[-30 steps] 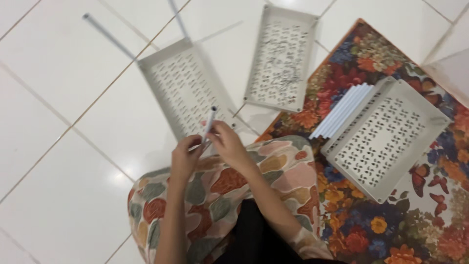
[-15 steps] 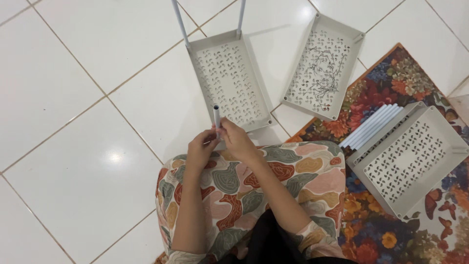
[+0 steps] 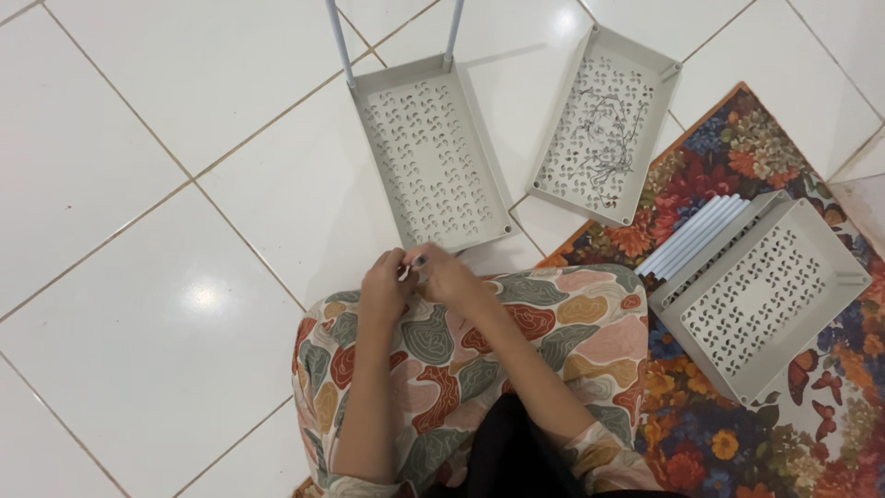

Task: The person sits on the floor and assembles two gray perforated trays by inserting gray cylindrical rods into corner holes. They handle the trays and rods, aligning and inserting the rods to form a frame, then place the assembled trays side by side.

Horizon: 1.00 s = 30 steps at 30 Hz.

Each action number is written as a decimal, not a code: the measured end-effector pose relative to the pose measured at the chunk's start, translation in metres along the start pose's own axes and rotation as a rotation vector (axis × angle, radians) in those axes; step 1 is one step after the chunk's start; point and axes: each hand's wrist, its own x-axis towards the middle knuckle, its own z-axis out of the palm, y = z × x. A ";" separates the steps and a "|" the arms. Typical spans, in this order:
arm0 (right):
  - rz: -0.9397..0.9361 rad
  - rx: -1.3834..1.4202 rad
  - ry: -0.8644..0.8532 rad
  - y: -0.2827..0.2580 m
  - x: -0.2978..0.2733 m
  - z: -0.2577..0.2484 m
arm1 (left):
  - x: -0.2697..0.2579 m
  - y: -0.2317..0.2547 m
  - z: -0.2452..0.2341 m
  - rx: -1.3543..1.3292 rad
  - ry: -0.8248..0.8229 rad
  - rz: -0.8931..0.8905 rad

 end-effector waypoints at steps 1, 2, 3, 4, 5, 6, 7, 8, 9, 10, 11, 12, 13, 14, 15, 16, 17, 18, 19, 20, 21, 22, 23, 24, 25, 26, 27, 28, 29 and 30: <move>-0.024 -0.035 -0.025 0.003 0.000 0.001 | 0.000 0.000 0.004 0.011 0.025 0.026; 0.009 0.022 -0.021 0.006 -0.001 0.004 | -0.002 -0.001 0.007 0.023 0.050 0.050; 0.041 0.079 -0.017 0.008 -0.002 0.007 | -0.005 -0.001 0.009 0.035 0.074 0.074; 0.064 0.134 -0.011 0.010 0.003 0.007 | -0.003 -0.001 0.009 0.056 0.090 0.082; 0.050 0.107 0.000 0.011 0.007 0.006 | 0.000 0.001 0.010 0.076 0.107 0.090; 0.039 0.082 0.005 0.010 0.008 0.006 | -0.001 0.002 0.010 0.096 0.124 0.091; 0.027 0.057 0.011 0.007 0.009 0.004 | -0.001 0.004 0.009 0.099 0.160 0.145; 0.027 0.070 0.001 0.003 0.008 0.004 | -0.005 0.005 0.007 0.107 0.192 0.197; 0.027 0.082 -0.008 -0.003 0.005 0.002 | -0.008 0.006 0.004 0.115 0.223 0.249; 0.019 0.088 -0.017 -0.008 0.009 -0.003 | -0.005 0.008 0.002 0.020 0.218 0.236; -0.084 0.053 0.035 -0.014 0.012 -0.006 | -0.001 0.010 -0.001 -0.075 0.213 0.222; -0.178 0.019 0.082 -0.021 0.005 -0.010 | -0.005 0.011 0.000 -0.175 0.201 0.201; -0.273 -0.015 0.128 -0.026 0.001 -0.013 | -0.007 0.012 0.001 -0.143 0.181 0.186; -0.190 0.005 0.140 -0.031 0.000 -0.014 | -0.007 0.013 0.001 -0.111 0.157 0.176; -0.106 0.026 0.151 -0.034 0.000 -0.014 | -0.006 0.012 0.002 -0.078 0.134 0.166; -0.022 0.045 0.162 -0.035 0.000 -0.014 | -0.005 0.011 0.004 -0.074 0.122 0.123; -0.049 0.036 0.158 -0.034 0.002 -0.013 | -0.003 0.008 0.006 -0.069 0.110 0.079; -0.070 0.029 0.155 -0.032 0.002 -0.011 | -0.003 0.005 0.009 -0.064 0.091 0.034; -0.090 0.022 0.152 -0.029 0.000 -0.009 | -0.006 0.002 0.013 -0.053 0.089 0.017; -0.109 0.033 0.148 -0.026 0.000 -0.009 | -0.007 -0.001 0.016 -0.043 0.092 0.004; -0.128 0.044 0.144 -0.023 0.000 -0.008 | -0.008 -0.004 0.020 -0.034 0.096 -0.009; -0.160 0.055 0.142 -0.020 0.006 -0.008 | -0.004 -0.006 0.021 -0.038 0.116 -0.001; -0.161 0.037 0.146 -0.018 0.011 -0.008 | -0.001 -0.007 0.022 -0.042 0.136 0.007; -0.157 0.017 0.150 -0.018 0.013 -0.008 | -0.002 -0.007 0.023 -0.048 0.152 0.013; -0.153 -0.003 0.154 -0.020 0.014 -0.007 | -0.002 -0.006 0.024 -0.051 0.157 0.006; -0.166 0.016 0.141 -0.023 0.012 -0.007 | -0.006 -0.004 0.023 -0.052 0.157 -0.001; -0.179 0.035 0.128 -0.025 0.011 -0.008 | -0.008 0.001 0.023 -0.054 0.157 -0.009; -0.190 0.053 0.115 -0.026 0.012 -0.013 | -0.007 0.007 0.024 0.033 0.186 0.057; -0.155 0.053 0.091 -0.026 0.013 -0.021 | -0.007 0.016 0.024 0.119 0.215 0.124; -0.115 0.063 0.073 -0.027 0.010 -0.026 | -0.011 0.025 0.019 0.213 0.233 0.190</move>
